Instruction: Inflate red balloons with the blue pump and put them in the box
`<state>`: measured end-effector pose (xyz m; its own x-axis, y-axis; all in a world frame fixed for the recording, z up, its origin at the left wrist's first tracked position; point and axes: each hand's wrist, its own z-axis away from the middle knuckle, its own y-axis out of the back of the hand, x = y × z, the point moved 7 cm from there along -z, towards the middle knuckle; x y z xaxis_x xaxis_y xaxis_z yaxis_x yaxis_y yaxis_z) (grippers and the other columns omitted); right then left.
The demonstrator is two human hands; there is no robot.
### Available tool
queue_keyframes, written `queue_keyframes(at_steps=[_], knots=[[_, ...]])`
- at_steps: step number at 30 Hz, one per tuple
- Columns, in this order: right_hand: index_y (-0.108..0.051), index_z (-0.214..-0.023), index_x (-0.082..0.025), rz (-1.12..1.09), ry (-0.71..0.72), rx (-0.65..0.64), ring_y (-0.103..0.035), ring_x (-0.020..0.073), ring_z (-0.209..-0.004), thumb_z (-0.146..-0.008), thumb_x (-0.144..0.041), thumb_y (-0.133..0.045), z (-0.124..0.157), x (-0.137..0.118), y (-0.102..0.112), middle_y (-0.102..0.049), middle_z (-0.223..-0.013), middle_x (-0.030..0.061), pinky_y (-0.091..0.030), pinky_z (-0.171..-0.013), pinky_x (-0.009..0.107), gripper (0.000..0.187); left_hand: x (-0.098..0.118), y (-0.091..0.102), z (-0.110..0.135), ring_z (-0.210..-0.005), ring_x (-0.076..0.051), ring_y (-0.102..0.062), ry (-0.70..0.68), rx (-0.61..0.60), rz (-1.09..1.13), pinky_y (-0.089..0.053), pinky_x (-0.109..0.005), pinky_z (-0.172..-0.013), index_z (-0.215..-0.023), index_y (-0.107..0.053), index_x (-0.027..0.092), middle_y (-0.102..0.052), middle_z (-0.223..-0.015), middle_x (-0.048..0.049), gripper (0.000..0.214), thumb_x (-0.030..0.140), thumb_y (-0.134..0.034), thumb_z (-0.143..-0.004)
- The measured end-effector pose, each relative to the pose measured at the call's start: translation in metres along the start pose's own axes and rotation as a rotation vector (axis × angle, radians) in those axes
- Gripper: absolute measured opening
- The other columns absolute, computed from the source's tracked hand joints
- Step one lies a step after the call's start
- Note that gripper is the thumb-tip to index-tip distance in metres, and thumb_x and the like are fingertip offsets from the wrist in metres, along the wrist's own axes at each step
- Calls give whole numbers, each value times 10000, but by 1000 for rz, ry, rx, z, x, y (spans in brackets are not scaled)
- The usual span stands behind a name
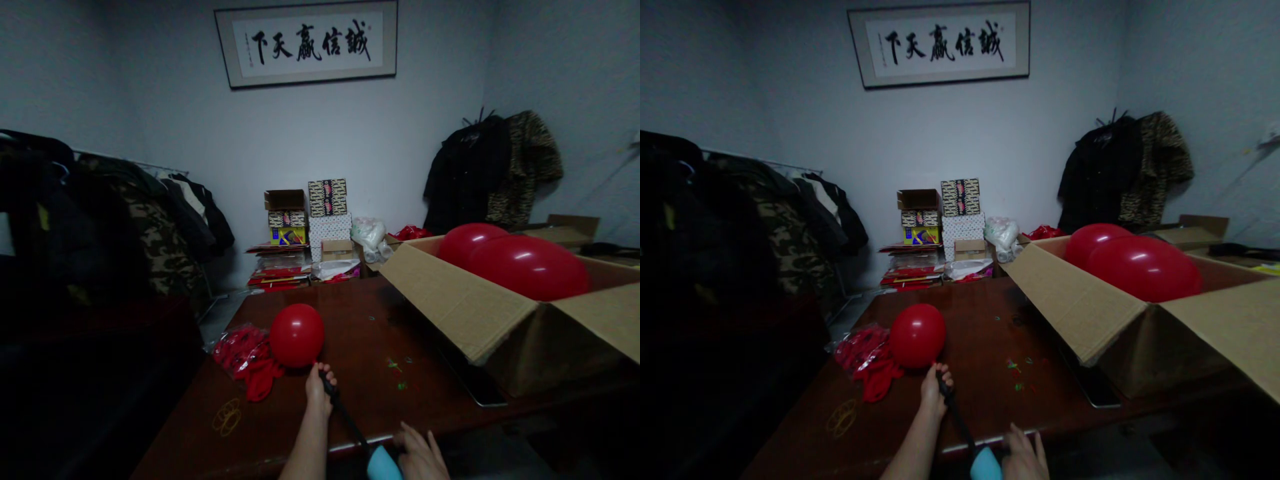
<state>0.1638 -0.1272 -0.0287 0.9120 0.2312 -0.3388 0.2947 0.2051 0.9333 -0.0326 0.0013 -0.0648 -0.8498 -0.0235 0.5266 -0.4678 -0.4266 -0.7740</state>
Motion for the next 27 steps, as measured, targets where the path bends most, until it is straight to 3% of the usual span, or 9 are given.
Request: queue_keyframes(at_steps=[3, 8, 11, 14, 17, 21, 27], knots=[[-673, -918, -153, -9, 24, -4, -289, 342, -1261, -731, -478, -458, -5, -16, 10, -512, -1236, 135, -79, -1035, 552, 433, 0, 0, 2, -381, -45, -371, 7, -31, 8, -274, -156, -353, -678, -393, 175, -439, -571, 30, 155, 198, -461, -816], [-650, -970, -137, -23, 2, 115, -309, 314, -1250, -750, -486, -429, -19, -37, 26, -518, -1214, 144, -52, -1047, 513, 467, -3, -1, 5, -409, -66, -416, 24, -83, 11, -353, -188, -396, -676, -413, 175, -482, -592, 13, 147, 189, -495, -797], [-639, -997, -133, -33, -9, 182, -336, 305, -1229, -751, -469, -433, -35, -48, 30, -539, -1179, 140, -65, -1050, 489, 465, -5, -1, 8, -512, -111, -524, 62, -87, 34, -480, -279, -548, -669, -428, 174, -519, -619, -5, 147, 178, -524, -779], [-649, -972, -135, -44, -28, 205, -353, 309, -1212, -743, -450, -445, -52, -58, 30, -558, -1141, 137, -79, -1045, 491, 440, -6, -2, 9, -609, -147, -578, 98, -91, 33, -504, -388, -706, -670, -448, 170, -536, -628, -17, 139, 185, -533, -778], [-655, -953, -130, -43, -26, 216, -346, 311, -1215, -757, -440, -431, -61, -67, 27, -557, -1141, 138, -72, -1041, 500, 429, -2, -4, 9, -479, -94, -490, 64, -96, 20, -499, -417, -756, -645, -439, 174, -478, -548, 26, 169, 197, -508, -797], [-666, -915, -133, -16, 2, 267, -340, 301, -1222, -771, -443, -434, -53, -69, 25, -563, -1128, 139, -32, -1051, 483, 414, -1, -4, 8, -376, -60, -343, 21, -73, 4, -497, -431, -773, -608, -399, 186, -381, -475, 67, 222, 205, -454, -823], [-672, -893, -165, 11, 34, 208, -329, 309, -1238, -770, -455, -457, -17, -43, 13, -570, -1126, 121, -6, -1053, 503, 381, -3, 0, 5, -386, -58, -340, -2, -92, 22, -493, -431, -783, -613, -391, 189, -374, -486, 67, 222, 221, -458, -822]])
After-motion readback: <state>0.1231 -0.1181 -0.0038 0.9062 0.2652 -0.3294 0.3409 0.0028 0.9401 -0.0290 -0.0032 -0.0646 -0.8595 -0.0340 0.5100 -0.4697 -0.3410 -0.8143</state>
